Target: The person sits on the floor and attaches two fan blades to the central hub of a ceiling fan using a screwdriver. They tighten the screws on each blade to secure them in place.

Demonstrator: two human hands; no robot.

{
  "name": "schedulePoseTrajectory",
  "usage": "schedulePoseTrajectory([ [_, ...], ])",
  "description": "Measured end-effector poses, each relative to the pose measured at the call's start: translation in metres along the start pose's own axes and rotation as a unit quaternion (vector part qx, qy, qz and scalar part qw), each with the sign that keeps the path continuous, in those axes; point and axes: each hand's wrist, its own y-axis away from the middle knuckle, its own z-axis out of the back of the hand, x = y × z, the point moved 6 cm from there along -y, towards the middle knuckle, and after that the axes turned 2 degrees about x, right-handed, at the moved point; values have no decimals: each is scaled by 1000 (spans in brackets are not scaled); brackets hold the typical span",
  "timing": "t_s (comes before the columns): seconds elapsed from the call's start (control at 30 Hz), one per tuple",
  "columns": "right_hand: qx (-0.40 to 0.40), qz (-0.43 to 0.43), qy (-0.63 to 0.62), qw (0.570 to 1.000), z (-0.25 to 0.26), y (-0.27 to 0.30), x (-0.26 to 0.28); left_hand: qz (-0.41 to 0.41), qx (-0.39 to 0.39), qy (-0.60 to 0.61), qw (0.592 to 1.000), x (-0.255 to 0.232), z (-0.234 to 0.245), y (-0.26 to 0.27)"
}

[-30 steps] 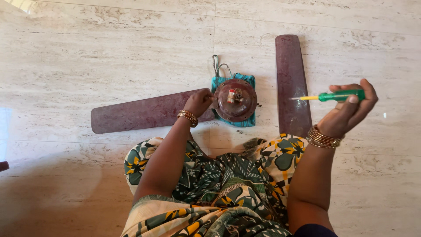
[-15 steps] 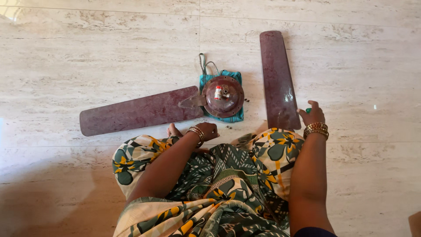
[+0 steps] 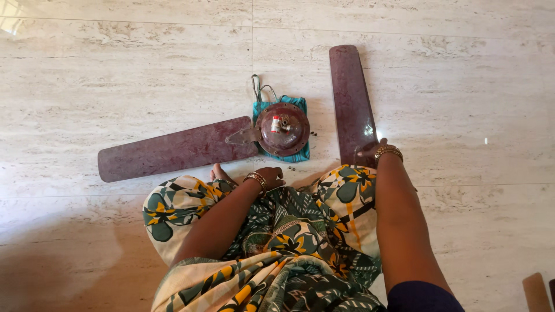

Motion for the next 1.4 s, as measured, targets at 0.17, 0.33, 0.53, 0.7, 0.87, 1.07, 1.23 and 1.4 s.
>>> schedulePoseTrajectory([
  [0.17,-8,6,14,1000,-3,-2,16,-31,-42,22,998,-18,0,3],
  [0.33,-53,11,-10,999,5,-9,15,23,-132,26,991,-28,18,37],
  [0.53,-97,-7,-32,995,14,-22,13,24,-185,-20,982,-66,48,57],
  [0.7,-94,-8,-87,992,16,-21,8,9,-64,-83,994,-102,58,56],
  [0.87,-106,95,-69,987,19,-18,6,23,-32,-71,997,-79,102,66],
  [1.07,-175,200,-133,955,31,-1,0,3,-233,4,972,-30,184,100],
  [1.23,-261,301,-204,894,48,27,14,87,-241,98,962,17,184,107],
  [1.4,-291,325,-238,868,74,41,54,47,-290,81,953,31,178,85],
])
